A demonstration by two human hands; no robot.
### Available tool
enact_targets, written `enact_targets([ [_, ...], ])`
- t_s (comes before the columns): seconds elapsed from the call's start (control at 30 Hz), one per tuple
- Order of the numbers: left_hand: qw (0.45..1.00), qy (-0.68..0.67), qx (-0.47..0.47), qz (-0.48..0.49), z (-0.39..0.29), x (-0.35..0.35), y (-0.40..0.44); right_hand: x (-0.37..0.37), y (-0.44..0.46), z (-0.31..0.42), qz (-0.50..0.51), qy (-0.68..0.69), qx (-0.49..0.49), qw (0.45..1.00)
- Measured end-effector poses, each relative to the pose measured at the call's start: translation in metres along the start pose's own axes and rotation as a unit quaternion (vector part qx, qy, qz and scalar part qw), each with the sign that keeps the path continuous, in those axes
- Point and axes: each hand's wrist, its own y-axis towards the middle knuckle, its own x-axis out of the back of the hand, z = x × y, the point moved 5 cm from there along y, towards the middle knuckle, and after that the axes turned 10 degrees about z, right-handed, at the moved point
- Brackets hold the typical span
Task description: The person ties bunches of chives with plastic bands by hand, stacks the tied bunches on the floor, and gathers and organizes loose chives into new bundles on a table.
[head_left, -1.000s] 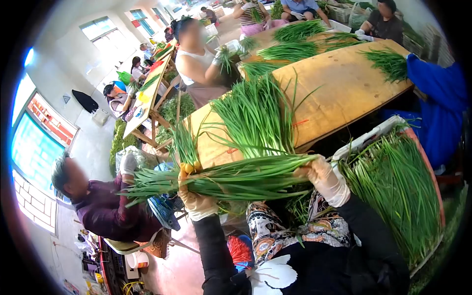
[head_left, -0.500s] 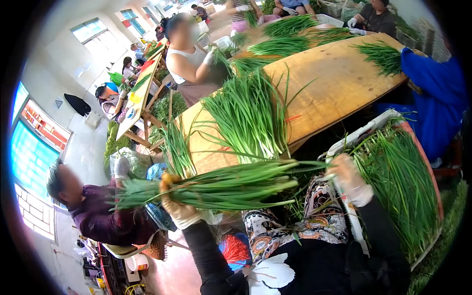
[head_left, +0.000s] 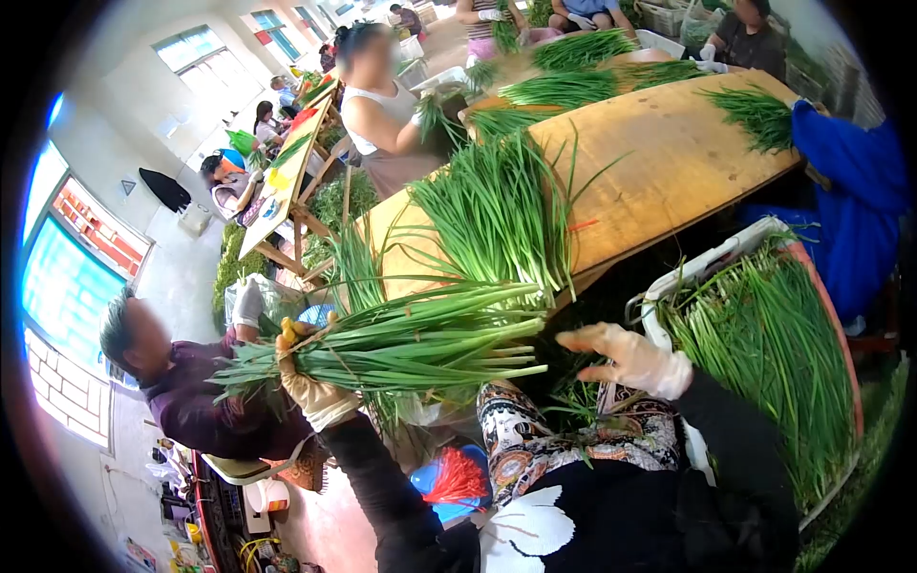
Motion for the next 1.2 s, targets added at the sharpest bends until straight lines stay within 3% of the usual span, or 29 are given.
enact_targets([
  [0.07,0.999,-0.026,-0.007,-0.025,0.01,0.006,0.002,0.023,0.026,0.026,-0.066,0.002,0.063,0.996],
  [0.1,0.999,-0.022,0.024,-0.001,0.018,0.002,0.002,0.021,0.038,0.029,-0.062,0.239,0.075,0.966],
  [0.13,0.998,-0.018,0.057,0.023,0.026,-0.001,0.002,0.015,0.05,0.03,-0.053,0.463,0.08,0.881],
  [0.17,0.998,-0.027,0.062,-0.006,0.035,0.004,0.0,0.026,0.061,0.037,-0.132,0.079,0.084,0.985],
  [0.2,0.998,-0.008,0.055,0.016,0.039,0.002,0.002,0.022,0.065,0.035,-0.132,0.079,0.084,0.985],
  [0.23,0.998,-0.031,0.05,0.017,0.043,0.0,0.0,0.017,0.068,0.019,-0.146,0.313,0.026,0.938],
  [0.27,0.997,-0.054,0.045,0.019,0.048,-0.007,-0.002,0.007,0.072,0.004,-0.149,0.527,-0.033,0.836],
  [0.3,0.997,-0.071,0.036,-0.009,0.051,-0.001,-0.001,0.01,0.075,-0.001,-0.153,0.506,0.032,0.848],
  [0.33,0.996,-0.067,0.061,0.008,0.054,0.0,-0.002,0.011,0.07,-0.006,-0.152,0.505,0.033,0.849],
  [0.4,0.999,-0.047,0.024,0.004,0.058,-0.005,-0.006,-0.006,0.064,-0.007,0.003,0.75,0.041,0.66],
  [0.47,0.998,-0.031,0.05,0.03,0.068,-0.019,-0.007,-0.022,0.061,-0.017,-0.02,0.755,0.026,0.654],
  [0.53,0.997,-0.025,0.057,0.034,0.079,-0.01,-0.006,-0.037,0.045,-0.019,-0.035,0.657,-0.037,0.752],
  [0.57,0.997,-0.037,0.061,0.009,0.087,-0.012,-0.008,-0.049,0.044,-0.017,0.014,0.787,0.034,0.616],
  [0.6,0.996,-0.05,0.065,-0.016,0.093,-0.014,-0.011,-0.046,0.038,-0.019,0.044,0.547,0.034,0.835],
  [0.63,0.999,-0.013,0.037,0.008,0.09,-0.015,-0.014,-0.042,0.033,-0.021,0.048,0.249,0.029,0.967],
  [0.67,0.999,-0.012,0.036,0.008,0.086,-0.013,-0.015,-0.042,0.026,-0.024,0.072,0.061,0.023,0.995],
  [0.7,0.999,-0.007,0.038,0.032,0.079,-0.014,-0.015,-0.018,0.028,0.006,0.074,0.432,-0.026,0.898],
  [0.73,0.998,-0.005,0.041,0.056,0.075,-0.015,-0.015,-0.022,0.019,0.004,0.012,0.556,0.039,0.83],
  [0.8,0.998,0.009,0.045,0.031,0.062,-0.014,-0.015,-0.025,-0.011,-0.016,0.175,0.527,0.089,0.827],
  [0.87,0.998,0.007,0.017,0.061,0.041,-0.015,-0.013,-0.01,-0.049,-0.019,0.12,0.581,0.103,0.798],
  [0.93,0.997,0.065,-0.005,0.051,0.017,0.009,-0.011,0.002,-0.081,-0.032,0.126,0.558,-0.14,0.808],
  [0.97,0.996,0.058,0.037,0.05,0.012,0.013,-0.01,-0.003,-0.094,-0.061,0.12,0.354,-0.169,0.912],
  [1.0,0.995,0.055,0.041,0.075,0.012,0.011,-0.014,-0.006,-0.105,-0.087,0.109,0.13,-0.192,0.967],
  [1.03,0.992,0.053,0.057,0.104,0.019,-0.004,-0.016,0.019,-0.093,-0.062,0.093,-0.023,-0.237,0.967],
  [1.1,0.983,0.056,0.103,0.143,0.044,-0.042,-0.024,0.055,-0.061,-0.017,0.032,0.128,-0.174,0.976],
  [1.2,0.973,0.08,0.198,0.086,0.087,-0.074,-0.033,0.05,-0.02,-0.01,-0.032,0.369,-0.092,0.925],
])
